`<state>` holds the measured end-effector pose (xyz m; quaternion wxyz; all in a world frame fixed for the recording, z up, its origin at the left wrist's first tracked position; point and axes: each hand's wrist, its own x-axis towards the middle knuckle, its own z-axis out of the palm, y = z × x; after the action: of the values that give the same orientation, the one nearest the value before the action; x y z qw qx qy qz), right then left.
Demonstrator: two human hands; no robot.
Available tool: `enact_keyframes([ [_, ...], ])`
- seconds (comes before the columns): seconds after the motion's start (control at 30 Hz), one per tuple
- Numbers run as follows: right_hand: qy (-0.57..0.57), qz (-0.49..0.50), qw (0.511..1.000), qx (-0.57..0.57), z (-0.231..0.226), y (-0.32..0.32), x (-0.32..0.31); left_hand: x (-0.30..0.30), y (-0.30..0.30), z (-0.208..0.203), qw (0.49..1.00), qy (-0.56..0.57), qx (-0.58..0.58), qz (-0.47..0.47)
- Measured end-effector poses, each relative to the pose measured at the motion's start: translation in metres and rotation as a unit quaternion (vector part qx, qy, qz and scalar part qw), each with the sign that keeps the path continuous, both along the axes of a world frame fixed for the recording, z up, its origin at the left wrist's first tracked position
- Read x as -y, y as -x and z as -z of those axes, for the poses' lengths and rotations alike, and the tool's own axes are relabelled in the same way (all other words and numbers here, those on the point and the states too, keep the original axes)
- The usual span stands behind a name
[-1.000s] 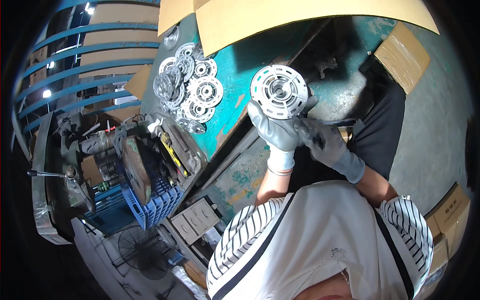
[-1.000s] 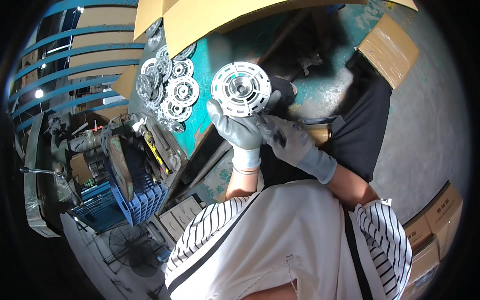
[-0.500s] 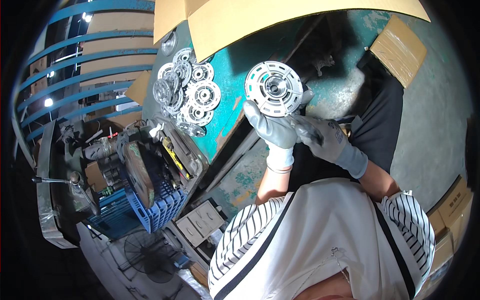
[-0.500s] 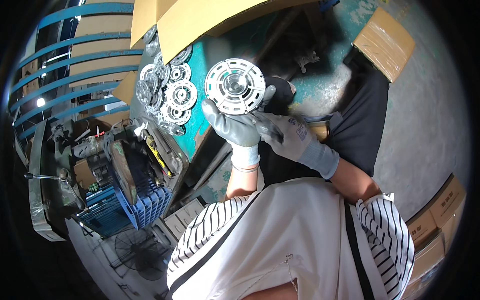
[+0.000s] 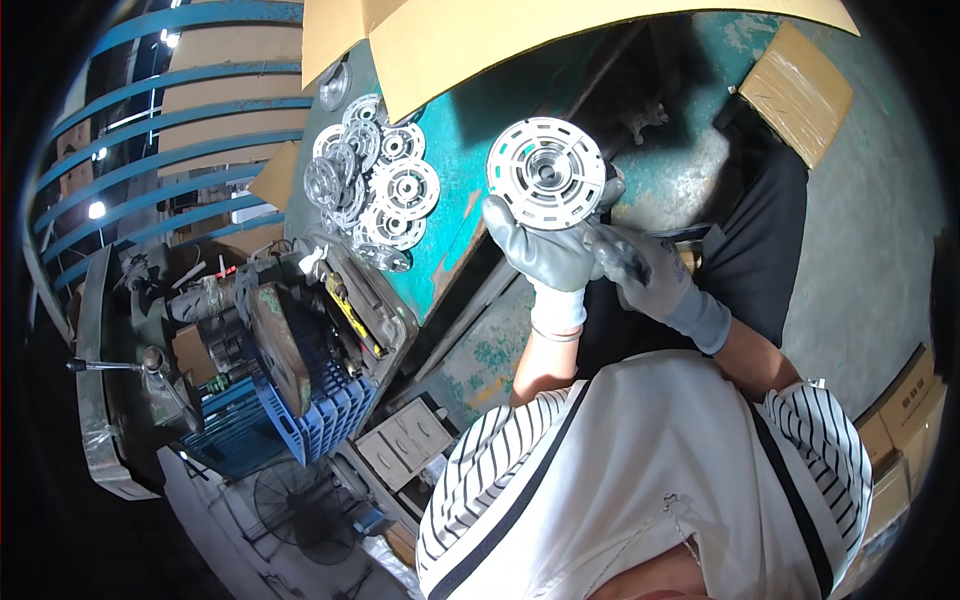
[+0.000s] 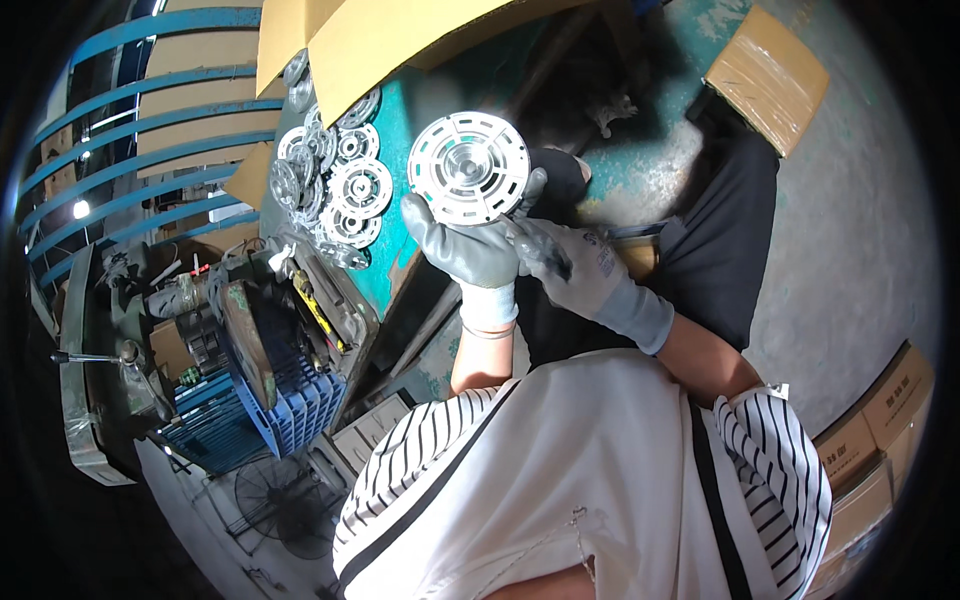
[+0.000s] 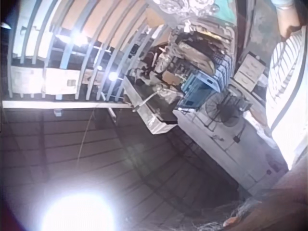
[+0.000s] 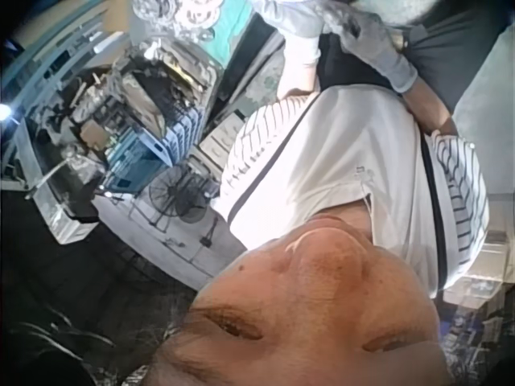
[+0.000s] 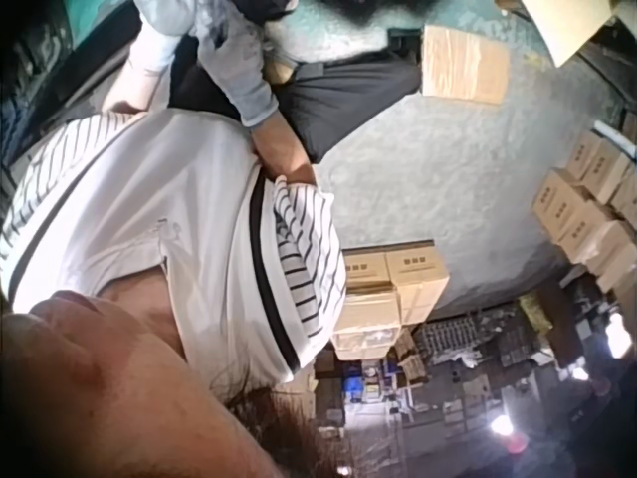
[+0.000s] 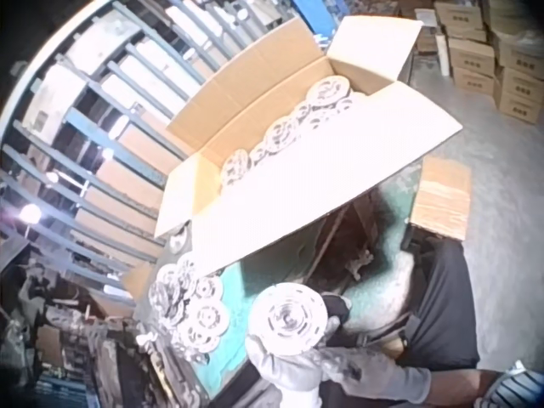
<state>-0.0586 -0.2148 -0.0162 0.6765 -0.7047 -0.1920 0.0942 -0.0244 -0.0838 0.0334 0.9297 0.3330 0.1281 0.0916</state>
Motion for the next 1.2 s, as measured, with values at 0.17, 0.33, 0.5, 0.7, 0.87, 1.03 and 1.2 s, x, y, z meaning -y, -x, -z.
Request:
enact_keyframes([
  [0.17,-0.04,0.047,0.997,0.049,-0.001,-0.003,-0.004,0.0,-0.001,-0.001,1.0,0.019,0.012,-0.005],
  [0.33,-0.209,-0.022,0.927,-0.31,-0.02,-0.014,0.01,-0.001,0.006,0.001,0.997,0.008,0.072,-0.002],
  [0.5,-0.369,-0.051,0.841,-0.392,-0.036,-0.019,-0.001,-0.008,0.023,-0.008,0.974,-0.174,0.101,-0.1],
  [0.7,-0.4,0.011,0.828,-0.393,-0.021,-0.018,-0.003,-0.009,0.02,-0.004,0.979,-0.14,0.146,-0.021],
  [0.87,-0.33,-0.007,0.876,-0.351,-0.062,-0.024,-0.002,-0.037,0.05,-0.02,0.965,-0.157,0.197,0.067],
  [1.03,-0.295,0.048,0.903,-0.308,-0.059,-0.056,0.035,-0.014,0.014,-0.031,0.984,-0.008,0.123,0.13],
  [1.2,-0.162,0.031,0.969,-0.186,-0.051,-0.078,0.044,-0.029,0.014,-0.03,0.879,-0.41,0.003,0.242],
])
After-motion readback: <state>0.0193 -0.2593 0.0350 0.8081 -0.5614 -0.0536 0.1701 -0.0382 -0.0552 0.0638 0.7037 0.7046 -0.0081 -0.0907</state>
